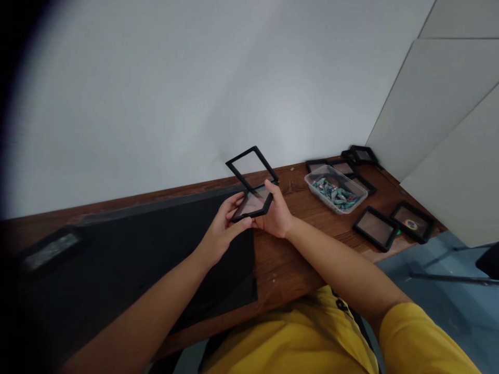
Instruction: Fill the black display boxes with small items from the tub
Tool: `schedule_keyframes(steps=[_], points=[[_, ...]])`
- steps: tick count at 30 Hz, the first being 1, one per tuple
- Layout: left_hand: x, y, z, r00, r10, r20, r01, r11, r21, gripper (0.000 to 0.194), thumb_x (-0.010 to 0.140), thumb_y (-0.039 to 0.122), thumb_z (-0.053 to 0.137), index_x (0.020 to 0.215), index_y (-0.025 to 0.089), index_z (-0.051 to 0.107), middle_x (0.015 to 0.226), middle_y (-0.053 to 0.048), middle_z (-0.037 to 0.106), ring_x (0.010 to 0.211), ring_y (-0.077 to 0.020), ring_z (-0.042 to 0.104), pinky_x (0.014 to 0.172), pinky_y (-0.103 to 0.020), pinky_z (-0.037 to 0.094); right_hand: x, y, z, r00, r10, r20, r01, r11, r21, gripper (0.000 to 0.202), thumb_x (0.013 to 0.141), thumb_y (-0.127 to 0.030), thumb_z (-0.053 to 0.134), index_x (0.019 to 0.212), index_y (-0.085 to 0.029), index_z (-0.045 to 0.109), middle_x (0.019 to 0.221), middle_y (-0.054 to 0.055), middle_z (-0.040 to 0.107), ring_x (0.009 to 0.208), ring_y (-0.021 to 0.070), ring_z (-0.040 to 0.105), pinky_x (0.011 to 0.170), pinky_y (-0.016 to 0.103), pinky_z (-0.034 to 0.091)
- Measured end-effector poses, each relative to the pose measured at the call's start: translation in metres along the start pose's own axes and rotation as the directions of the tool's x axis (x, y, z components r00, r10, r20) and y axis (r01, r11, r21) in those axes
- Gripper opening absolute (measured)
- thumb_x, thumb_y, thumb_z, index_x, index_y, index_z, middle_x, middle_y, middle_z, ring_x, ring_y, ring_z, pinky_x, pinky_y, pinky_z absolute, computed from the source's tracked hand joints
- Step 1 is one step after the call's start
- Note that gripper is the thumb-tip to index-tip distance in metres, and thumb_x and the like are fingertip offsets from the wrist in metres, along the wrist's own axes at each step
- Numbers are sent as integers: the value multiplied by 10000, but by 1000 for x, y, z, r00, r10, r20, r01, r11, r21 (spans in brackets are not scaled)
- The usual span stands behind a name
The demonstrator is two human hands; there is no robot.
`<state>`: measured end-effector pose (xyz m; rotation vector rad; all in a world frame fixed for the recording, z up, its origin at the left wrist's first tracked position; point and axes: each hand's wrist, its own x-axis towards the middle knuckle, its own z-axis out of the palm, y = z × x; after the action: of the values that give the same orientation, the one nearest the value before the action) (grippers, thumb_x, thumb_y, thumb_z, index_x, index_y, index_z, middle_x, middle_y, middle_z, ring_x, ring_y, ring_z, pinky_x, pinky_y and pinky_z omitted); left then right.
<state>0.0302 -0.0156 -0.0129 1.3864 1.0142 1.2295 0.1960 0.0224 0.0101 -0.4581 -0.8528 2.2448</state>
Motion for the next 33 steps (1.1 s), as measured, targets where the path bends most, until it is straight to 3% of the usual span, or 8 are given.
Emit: schedule_keyframes(steps=[6, 12, 14, 17, 21, 26, 28, 33], points=[[2, -3, -3, 999, -13, 44, 17, 997, -81, 660, 860, 597, 774, 1393, 257, 586, 1373, -114, 674, 1293, -341, 657, 1051, -495, 588, 0, -1, 0, 999, 22, -32, -21, 999, 25, 920, 967, -876, 164, 1047, -146, 718, 875, 135, 781, 884, 251, 737, 820, 380, 600], [6, -15, -11, 996, 85, -11, -86, 995, -42, 868, 860, 574, 812, 1585, 333, 401, 1595, -143, 545, 1446, -337, 557, 1107, -499, 554, 0, 0, -1, 989, 126, 83, -128, 992, 20, 920, 968, -874, 141, 1115, -143, 681, 892, 121, 756, 810, 243, 706, 810, 424, 614], [8, -15, -13, 986, 143, -80, -145, 989, -20, 862, 851, 572, 828, 1579, 351, 422, 1561, -132, 586, 1394, -313, 607, 1079, -470, 572, 1, 2, -3, 967, 193, 165, -193, 981, -19, 971, 953, -889, 103, 1145, -121, 665, 889, 145, 756, 823, 259, 712, 799, 428, 612], [11, -9, -14, 963, 217, -162, -216, 976, 24, 679, 921, 563, 761, 1507, 307, 536, 1348, -116, 735, 1212, -266, 721, 1010, -425, 608, 2, 4, -6, 927, 277, 252, -266, 961, -77, 1068, 897, -945, 54, 1130, -90, 649, 878, 191, 764, 839, 284, 735, 756, 404, 609], [14, -2, -16, 927, 301, -224, -270, 950, 158, 528, 972, 574, 687, 1377, 237, 656, 1180, -111, 805, 988, -231, 776, 833, -362, 651, 0, 4, -6, 924, 279, 262, -273, 960, -58, 1140, 845, -988, 25, 1181, -75, 620, 910, 220, 782, 763, 280, 753, 662, 367, 604], [16, -3, -26, 947, 302, -107, -257, 916, 308, 486, 949, 639, 677, 1147, 211, 796, 1111, -106, 827, 1083, -290, 777, 1019, -454, 622, -2, 1, -3, 950, 217, 223, -215, 976, -35, 1239, 792, -991, -98, 1219, -64, 605, 938, 226, 790, 702, 265, 767, 658, 367, 620], [15, -4, -29, 965, 257, -53, -239, 943, 231, 567, 934, 671, 677, 1268, 223, 777, 1118, -100, 829, 1132, -315, 772, 1082, -493, 596, -2, -1, -3, 958, 191, 213, -189, 982, -29, 1261, 777, -985, -141, 1168, -68, 631, 928, 215, 794, 653, 245, 757, 709, 391, 639], [11, -2, -30, 971, 232, 52, -231, 973, -27, 757, 893, 799, 629, 1455, 294, 680, 1466, -118, 696, 1341, -377, 667, 1184, -579, 510, 0, -4, -4, 974, 129, 184, -127, 992, -23, 1273, 716, -1041, -104, 1023, -104, 700, 871, 168, 798, 571, 221, 729, 725, 413, 651]])
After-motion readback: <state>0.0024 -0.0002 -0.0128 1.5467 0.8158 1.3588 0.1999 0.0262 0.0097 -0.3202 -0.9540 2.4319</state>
